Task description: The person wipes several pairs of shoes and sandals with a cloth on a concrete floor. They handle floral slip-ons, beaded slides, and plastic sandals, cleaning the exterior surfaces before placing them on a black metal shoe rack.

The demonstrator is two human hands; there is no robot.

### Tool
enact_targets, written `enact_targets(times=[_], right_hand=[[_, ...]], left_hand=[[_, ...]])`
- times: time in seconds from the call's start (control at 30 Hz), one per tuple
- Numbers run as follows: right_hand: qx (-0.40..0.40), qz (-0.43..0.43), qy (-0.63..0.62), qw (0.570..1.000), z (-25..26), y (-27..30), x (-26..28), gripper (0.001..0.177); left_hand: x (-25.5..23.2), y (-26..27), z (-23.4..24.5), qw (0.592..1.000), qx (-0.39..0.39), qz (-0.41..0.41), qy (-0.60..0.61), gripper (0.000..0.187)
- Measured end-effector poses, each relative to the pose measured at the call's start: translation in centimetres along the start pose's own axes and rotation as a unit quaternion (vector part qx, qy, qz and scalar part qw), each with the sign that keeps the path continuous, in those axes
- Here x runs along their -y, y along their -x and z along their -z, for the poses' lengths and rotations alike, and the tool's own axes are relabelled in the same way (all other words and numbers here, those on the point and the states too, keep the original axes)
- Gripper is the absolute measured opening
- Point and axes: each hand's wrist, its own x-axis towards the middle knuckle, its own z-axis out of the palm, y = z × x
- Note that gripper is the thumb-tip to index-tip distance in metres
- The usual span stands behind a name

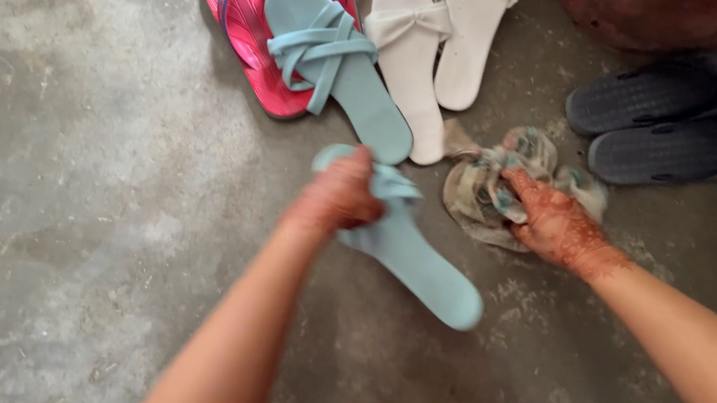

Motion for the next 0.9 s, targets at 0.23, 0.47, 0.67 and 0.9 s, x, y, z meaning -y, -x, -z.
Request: enact_targets(times=[0.23, 0.47, 0.67, 0.9], right_hand=[[-0.085, -0.030, 0.080, 0.993, 6.9, 2.1, 0.7, 0.039], [-0.086, 0.209, 0.009, 0.974, 0.3, 4.0, 5.7, 0.070], [0.423, 0.184, 0.052, 0.886, -0.6, 11.1, 1.0, 0.063], [0.147, 0.082, -0.088, 0.982, 4.5, 7.5, 1.3, 0.064]], left_hand=[[-8.2, 2.8, -8.7, 0.998, -0.040, -0.014, 0.041, 0.060], [-7.8, 2.7, -9.4, 0.992, -0.123, 0.008, 0.035, 0.047], [-6.4, 1.3, -10.8, 0.982, -0.181, -0.035, 0.027, 0.035], [-6.4, 0.3, -9.1, 0.993, -0.058, 0.048, 0.087, 0.044]])
